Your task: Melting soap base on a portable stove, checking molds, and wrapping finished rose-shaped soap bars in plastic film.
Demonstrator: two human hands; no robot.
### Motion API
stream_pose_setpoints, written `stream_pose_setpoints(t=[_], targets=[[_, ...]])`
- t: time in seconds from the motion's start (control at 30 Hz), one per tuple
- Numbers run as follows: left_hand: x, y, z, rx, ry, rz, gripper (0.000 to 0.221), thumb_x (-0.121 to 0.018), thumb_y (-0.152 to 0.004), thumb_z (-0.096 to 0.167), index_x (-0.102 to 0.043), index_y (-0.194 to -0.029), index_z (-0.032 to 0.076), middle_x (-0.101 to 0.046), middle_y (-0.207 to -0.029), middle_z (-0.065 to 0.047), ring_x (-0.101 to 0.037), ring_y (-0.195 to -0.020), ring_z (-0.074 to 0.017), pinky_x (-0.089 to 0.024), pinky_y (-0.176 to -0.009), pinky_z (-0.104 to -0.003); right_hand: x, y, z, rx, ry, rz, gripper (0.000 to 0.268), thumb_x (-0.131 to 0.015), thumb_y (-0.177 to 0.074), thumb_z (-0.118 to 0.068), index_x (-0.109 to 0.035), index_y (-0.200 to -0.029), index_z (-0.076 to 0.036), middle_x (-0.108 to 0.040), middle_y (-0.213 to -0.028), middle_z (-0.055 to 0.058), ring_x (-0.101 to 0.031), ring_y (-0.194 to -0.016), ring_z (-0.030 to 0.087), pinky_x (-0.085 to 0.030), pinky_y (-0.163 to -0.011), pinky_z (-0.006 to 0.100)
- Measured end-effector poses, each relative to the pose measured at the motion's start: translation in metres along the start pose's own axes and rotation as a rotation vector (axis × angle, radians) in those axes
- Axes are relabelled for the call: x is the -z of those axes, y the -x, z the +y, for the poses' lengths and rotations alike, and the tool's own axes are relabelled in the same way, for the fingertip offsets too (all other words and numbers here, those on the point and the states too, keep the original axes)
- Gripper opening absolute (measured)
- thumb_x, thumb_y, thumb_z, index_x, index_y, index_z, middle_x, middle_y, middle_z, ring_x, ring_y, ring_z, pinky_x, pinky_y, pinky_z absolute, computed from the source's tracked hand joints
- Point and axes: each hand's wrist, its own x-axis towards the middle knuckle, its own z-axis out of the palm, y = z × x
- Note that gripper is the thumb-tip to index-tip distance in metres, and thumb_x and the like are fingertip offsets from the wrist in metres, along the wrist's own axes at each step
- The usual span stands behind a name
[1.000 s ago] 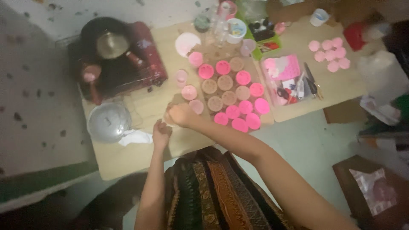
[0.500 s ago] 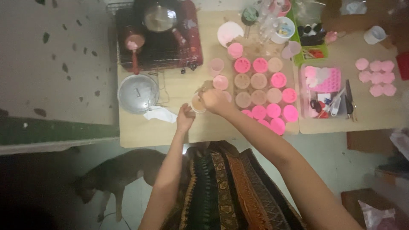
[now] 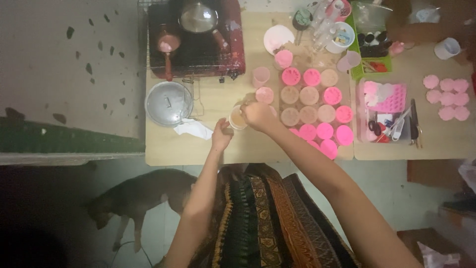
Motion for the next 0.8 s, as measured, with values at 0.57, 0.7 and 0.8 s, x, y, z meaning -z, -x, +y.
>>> stream_pose_setpoints(t=[0.57, 0.7, 0.8], targets=[[0.0, 0.001, -0.005, -0.01, 0.068, 0.012, 0.065, -0.07, -0.084, 0.005, -0.048, -0.145, 0.007, -0.068, -0.134, -0.013, -0.069, -0.114, -0.0228, -0.057, -0.09, -0.032, 0.086, 0.001, -0.025, 0.148, 0.055, 0.2, 0.02, -0.065, -0.083, -0.023, -0.075, -0.091, -0.007, -0.069, -0.085, 0.013, -0.068, -0.087, 0.036, -0.052, -0.083, 0.052], [-0.001, -0.002, -0.012, -0.083, 0.008, 0.017, 0.069, -0.071, -0.079, 0.002, -0.048, -0.145, 0.007, -0.069, -0.132, -0.013, -0.067, -0.118, -0.0226, -0.055, -0.094, -0.032, 0.119, 0.003, -0.032, 0.1, -0.067, 0.179, 0.019, -0.063, -0.092, -0.019, -0.072, -0.1, -0.005, -0.069, -0.094, 0.014, -0.066, -0.088, 0.038, -0.051, -0.075, 0.05], [0.0, 0.002, -0.006, -0.051, 0.031, 0.005, 0.07, -0.069, -0.08, 0.001, -0.047, -0.146, 0.007, -0.068, -0.134, -0.012, -0.067, -0.117, -0.022, -0.055, -0.095, -0.031, 0.137, 0.003, -0.041, 0.084, -0.084, 0.163, 0.02, -0.064, -0.092, -0.02, -0.071, -0.101, -0.004, -0.069, -0.094, 0.014, -0.066, -0.086, 0.038, -0.051, -0.072, 0.05]])
